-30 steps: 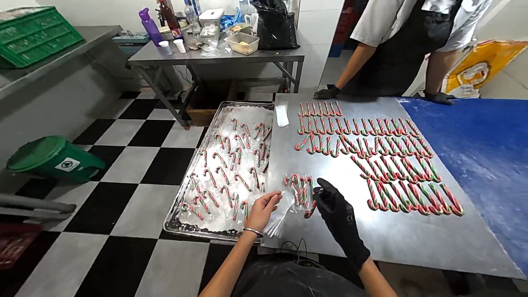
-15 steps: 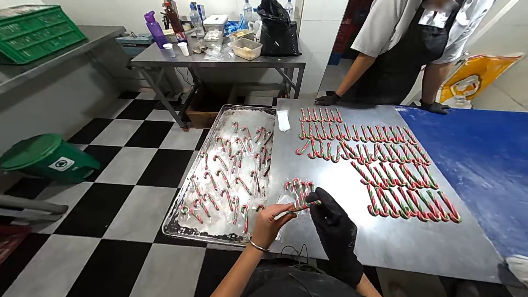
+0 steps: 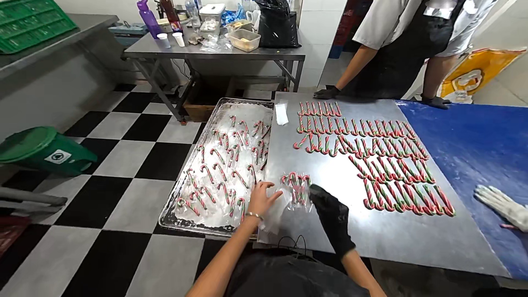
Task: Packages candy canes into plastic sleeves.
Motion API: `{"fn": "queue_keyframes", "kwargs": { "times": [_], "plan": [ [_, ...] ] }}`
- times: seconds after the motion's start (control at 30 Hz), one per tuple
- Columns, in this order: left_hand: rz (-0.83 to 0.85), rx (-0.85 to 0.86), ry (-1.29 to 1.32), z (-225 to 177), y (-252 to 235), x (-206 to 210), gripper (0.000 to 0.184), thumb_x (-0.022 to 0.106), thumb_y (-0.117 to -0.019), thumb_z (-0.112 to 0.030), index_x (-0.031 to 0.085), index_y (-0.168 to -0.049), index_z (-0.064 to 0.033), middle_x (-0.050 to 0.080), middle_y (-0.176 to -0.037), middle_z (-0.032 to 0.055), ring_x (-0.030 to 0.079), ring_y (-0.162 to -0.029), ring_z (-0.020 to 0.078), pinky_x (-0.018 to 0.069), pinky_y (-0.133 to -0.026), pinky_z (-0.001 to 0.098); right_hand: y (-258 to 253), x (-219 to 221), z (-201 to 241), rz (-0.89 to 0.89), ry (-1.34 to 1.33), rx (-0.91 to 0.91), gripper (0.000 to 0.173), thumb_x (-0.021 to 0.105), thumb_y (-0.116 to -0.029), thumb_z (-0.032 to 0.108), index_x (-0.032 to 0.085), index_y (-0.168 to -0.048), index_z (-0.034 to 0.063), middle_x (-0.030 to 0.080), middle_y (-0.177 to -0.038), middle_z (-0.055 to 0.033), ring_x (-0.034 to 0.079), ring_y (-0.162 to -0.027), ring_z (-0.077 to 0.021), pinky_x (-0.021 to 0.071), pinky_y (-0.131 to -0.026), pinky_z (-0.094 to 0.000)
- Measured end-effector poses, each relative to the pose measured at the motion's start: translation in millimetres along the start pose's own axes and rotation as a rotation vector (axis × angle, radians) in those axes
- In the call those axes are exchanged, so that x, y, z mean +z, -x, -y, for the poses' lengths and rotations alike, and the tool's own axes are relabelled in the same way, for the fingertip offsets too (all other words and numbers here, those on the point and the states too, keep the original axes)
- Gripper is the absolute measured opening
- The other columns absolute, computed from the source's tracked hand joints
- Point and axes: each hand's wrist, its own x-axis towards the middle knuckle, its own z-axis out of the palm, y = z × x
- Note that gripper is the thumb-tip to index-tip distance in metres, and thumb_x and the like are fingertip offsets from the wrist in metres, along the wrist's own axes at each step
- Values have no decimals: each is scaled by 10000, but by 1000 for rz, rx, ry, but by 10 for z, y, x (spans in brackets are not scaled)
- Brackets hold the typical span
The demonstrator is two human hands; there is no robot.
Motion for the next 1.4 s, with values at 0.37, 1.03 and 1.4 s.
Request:
{"fn": "queue_keyframes", "kwargs": {
  "times": [0.37,1.03,1.4],
  "plan": [
    [210,-19,-108,438,-363,154,330,568,-1055,-224,690,-1290,-27,718,-1206,182,677,-1157,283,475,-1084,448,-73,-120,-1198,-25,472,-250,545,597,-949,489,695,-1317,100,685,-1330,-86,625,-1267,-299,482,-1078,-503],
    [-54,151,324,-210,154,-190,319,605,-1042,-285,740,-1237,-72,774,-1112,30,723,-1000,68,556,-971,276,-288,-271,289,117,-259,37,638,662,-965,193,404,-1539,87,736,-1127,-36,714,-818,-108,611,-692,-297],
    [-127,300,322,-260,303,-229,270,645,-1016,-247,778,-1166,-67,769,-1158,53,722,-1090,87,551,-1022,278,-159,-61,718,-104,-243,-187,503,656,-962,163,545,-1435,34,763,-1108,-4,734,-884,-77,628,-768,-263]
  ]
}}
